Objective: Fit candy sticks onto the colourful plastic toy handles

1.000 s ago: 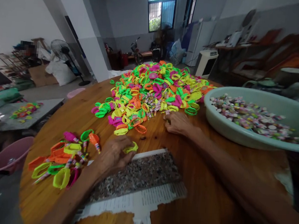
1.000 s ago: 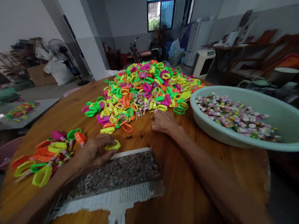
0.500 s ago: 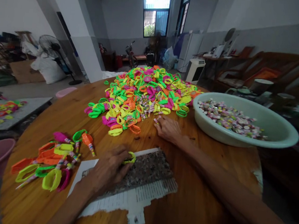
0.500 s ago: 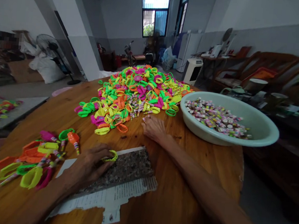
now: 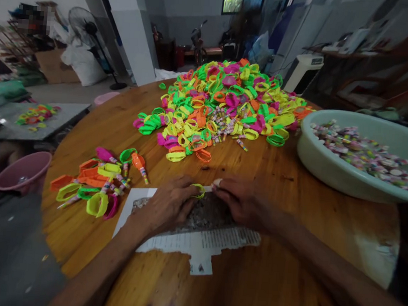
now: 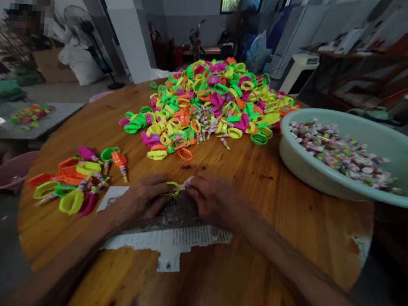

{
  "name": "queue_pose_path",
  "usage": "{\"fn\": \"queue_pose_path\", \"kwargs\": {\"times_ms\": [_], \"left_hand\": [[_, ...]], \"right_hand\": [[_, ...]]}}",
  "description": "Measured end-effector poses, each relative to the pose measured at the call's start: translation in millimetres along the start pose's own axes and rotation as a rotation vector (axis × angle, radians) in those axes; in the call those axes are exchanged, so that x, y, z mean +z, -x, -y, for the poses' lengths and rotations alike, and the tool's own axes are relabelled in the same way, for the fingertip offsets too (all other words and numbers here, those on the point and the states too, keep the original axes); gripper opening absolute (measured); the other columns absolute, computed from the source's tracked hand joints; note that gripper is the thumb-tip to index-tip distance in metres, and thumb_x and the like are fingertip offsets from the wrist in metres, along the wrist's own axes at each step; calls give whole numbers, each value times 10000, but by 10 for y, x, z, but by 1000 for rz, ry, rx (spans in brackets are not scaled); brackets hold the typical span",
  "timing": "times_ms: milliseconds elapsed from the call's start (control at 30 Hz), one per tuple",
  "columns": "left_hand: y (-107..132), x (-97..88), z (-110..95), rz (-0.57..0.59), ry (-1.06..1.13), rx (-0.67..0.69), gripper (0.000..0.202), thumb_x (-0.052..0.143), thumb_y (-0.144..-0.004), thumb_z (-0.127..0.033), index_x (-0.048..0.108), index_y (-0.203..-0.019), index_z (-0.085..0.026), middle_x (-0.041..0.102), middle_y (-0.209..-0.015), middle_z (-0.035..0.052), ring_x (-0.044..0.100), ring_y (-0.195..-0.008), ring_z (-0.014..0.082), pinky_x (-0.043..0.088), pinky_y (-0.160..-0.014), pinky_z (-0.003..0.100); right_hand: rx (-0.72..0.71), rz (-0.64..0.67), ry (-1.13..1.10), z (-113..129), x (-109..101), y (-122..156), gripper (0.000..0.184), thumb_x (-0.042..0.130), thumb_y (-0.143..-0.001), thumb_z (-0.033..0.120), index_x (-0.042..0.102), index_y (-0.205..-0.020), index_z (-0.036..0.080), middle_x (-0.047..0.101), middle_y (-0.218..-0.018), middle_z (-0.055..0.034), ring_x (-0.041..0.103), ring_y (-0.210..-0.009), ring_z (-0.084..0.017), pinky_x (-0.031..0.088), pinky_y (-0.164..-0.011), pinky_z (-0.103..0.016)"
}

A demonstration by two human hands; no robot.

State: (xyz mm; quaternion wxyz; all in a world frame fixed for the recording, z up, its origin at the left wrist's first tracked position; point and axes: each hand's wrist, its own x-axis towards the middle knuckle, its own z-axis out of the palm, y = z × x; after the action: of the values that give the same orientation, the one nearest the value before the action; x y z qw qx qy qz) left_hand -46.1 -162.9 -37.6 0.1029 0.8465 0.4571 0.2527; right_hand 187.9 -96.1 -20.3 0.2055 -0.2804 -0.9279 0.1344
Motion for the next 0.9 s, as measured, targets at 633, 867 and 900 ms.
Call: {"fn": "queue_pose_path", "kwargs": {"times_ms": [633,867,900], "left_hand": [[-11,10,-72,-12,-18,-11,252,440,-986,-212,687,-978,-161,639,-940,100,594,-922,223,490,-809,361],[16,33,-56,-21,-19,-3,217,464,-966,-179,681,-970,-165,651,-988,104,605,-982,230,503,-843,366],[20,38,-52,-24,-16,-4,213,466,-963,-174,678,-977,-168,649,-988,100,604,-979,227,503,-842,365]], "right_hand": [[-124,-94,66,177,287,196,214,418,-1008,193,577,-868,162,583,-831,-68,488,-730,-164,368,-664,-316],[-111,-22,225,205,303,232,155,463,-924,111,608,-965,146,591,-894,-97,519,-803,-210,400,-711,-350],[-119,-5,258,213,302,243,168,465,-908,100,611,-979,145,591,-906,-104,519,-815,-221,404,-713,-360]]}}
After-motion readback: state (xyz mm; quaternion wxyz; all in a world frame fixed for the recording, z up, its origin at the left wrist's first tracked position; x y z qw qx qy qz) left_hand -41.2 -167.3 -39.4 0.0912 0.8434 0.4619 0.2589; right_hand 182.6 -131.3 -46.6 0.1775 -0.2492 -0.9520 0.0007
